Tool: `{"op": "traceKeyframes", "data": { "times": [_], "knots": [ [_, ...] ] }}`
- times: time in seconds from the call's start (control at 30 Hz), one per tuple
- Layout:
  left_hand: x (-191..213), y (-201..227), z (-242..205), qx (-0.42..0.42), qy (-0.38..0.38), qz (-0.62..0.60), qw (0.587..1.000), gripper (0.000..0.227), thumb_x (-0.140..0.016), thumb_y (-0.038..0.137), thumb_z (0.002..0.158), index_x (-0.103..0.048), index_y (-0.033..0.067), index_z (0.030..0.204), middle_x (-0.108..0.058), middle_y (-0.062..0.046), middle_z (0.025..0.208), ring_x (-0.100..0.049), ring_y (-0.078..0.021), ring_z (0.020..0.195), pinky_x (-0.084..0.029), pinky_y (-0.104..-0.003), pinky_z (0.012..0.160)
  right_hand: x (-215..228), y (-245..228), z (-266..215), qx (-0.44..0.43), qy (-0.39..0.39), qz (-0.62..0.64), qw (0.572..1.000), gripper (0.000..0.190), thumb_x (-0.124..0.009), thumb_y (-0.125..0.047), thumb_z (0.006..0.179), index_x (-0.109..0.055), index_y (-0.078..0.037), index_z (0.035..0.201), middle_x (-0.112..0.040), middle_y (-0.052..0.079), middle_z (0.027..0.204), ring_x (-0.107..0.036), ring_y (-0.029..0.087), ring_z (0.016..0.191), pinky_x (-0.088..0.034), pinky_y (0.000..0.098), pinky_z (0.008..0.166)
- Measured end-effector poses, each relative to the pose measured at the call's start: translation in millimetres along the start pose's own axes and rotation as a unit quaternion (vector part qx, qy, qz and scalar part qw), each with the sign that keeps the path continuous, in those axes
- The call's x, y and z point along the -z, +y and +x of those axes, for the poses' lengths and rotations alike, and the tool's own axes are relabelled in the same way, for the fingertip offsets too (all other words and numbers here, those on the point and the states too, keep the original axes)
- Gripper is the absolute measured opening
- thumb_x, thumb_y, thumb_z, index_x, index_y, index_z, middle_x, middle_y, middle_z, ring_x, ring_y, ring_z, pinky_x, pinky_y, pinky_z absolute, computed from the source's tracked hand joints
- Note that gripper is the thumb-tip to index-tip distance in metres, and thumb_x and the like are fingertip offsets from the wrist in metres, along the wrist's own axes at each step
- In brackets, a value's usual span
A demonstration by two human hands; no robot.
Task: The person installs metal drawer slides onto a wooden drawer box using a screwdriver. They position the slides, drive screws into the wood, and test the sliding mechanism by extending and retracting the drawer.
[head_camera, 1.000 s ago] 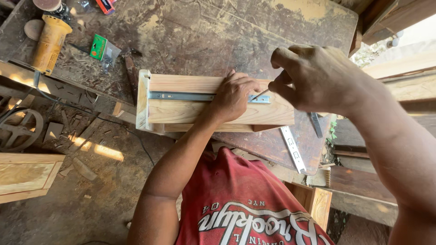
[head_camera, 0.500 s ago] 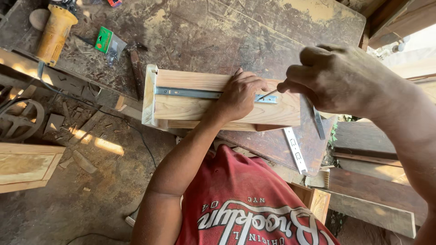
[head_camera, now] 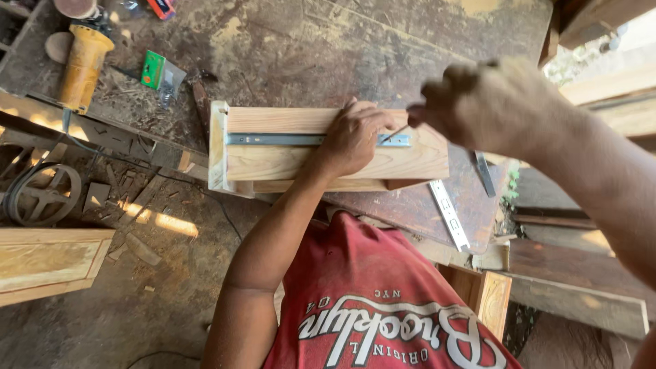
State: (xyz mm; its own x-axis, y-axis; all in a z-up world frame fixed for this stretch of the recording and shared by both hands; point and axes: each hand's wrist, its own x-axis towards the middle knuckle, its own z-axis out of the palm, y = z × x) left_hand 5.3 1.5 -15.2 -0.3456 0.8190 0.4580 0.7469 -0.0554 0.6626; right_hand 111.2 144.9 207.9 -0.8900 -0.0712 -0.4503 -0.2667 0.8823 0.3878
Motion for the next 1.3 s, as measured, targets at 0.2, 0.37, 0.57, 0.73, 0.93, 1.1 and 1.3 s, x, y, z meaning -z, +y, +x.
{"op": "traceKeyframes", "data": {
  "times": [0.2,0.37,0.57,0.73,0.93,1.1,1.3],
  "knots": [
    [7,5,1,0.019,-0.021,-0.019,0.999,0.029,-0.051,-0.008,0.088,-0.07,0.006,0.104,-0.075,-0.013,0.108,-0.065,-0.0321,0.113,-0.044,-0.044,0.106,9,1,-1,0.13,0.36,0.099,0.918,0.024,-0.059,-0.033,0.096,-0.062,-0.009,0.096,-0.062,0.007,0.079,-0.065,0.022,0.072,-0.06,0.0364,0.067],
    [7,6,1,0.024,-0.003,-0.016,1.0,0.027,-0.052,-0.007,0.091,-0.071,0.0084,0.101,-0.074,-0.012,0.106,-0.065,-0.0318,0.111,-0.043,-0.045,0.106,27,-6,4,0.001,0.027,0.049,0.998,0.034,-0.047,-0.044,0.106,-0.062,-0.014,0.101,-0.062,0.0,0.076,-0.068,0.016,0.07,-0.061,0.0355,0.069],
    [7,2,3,0.01,0.008,0.001,1.0,0.025,-0.053,-0.006,0.089,-0.071,0.0069,0.102,-0.073,-0.014,0.106,-0.063,-0.0332,0.115,-0.043,-0.045,0.107,26,-10,2,0.08,0.291,0.13,0.944,0.026,-0.065,-0.031,0.091,-0.063,-0.005,0.094,-0.064,0.005,0.088,-0.067,0.022,0.076,-0.06,0.0375,0.068],
    [0,0,-2,0.016,-0.009,0.001,1.0,0.026,-0.054,-0.007,0.088,-0.071,0.0073,0.101,-0.074,-0.014,0.107,-0.064,-0.0322,0.115,-0.043,-0.045,0.108,6,-3,-1,0.122,0.249,0.008,0.961,0.018,-0.067,-0.029,0.093,-0.069,-0.011,0.097,-0.06,0.003,0.09,-0.066,0.02,0.081,-0.06,0.0331,0.071],
    [2,1,-1,0.016,-0.007,-0.014,1.0,0.025,-0.054,-0.007,0.088,-0.07,0.0066,0.102,-0.074,-0.014,0.108,-0.063,-0.0321,0.115,-0.044,-0.044,0.106,-3,-6,0,0.11,0.266,0.096,0.953,0.024,-0.062,-0.03,0.092,-0.065,-0.007,0.1,-0.06,0.007,0.089,-0.06,0.02,0.073,-0.057,0.0326,0.06],
    [1,-1,-3,0.001,-0.011,-0.002,1.0,0.031,-0.052,-0.009,0.081,-0.07,0.0064,0.101,-0.073,-0.014,0.107,-0.063,-0.0327,0.115,-0.043,-0.045,0.106,7,-9,-5,0.131,0.346,0.022,0.929,0.014,-0.066,-0.014,0.085,-0.065,-0.012,0.099,-0.061,0.007,0.089,-0.065,0.02,0.077,-0.063,0.0308,0.069],
    [-6,-7,2,0.018,-0.029,0.023,0.999,0.035,-0.05,-0.01,0.084,-0.072,0.0075,0.104,-0.074,-0.013,0.111,-0.064,-0.0282,0.117,-0.041,-0.044,0.112,6,-13,1,-0.113,-0.069,0.058,0.989,0.038,-0.054,-0.044,0.106,-0.059,-0.008,0.12,-0.063,0.007,0.096,-0.067,0.019,0.083,-0.062,0.0319,0.07]
  ]
}}
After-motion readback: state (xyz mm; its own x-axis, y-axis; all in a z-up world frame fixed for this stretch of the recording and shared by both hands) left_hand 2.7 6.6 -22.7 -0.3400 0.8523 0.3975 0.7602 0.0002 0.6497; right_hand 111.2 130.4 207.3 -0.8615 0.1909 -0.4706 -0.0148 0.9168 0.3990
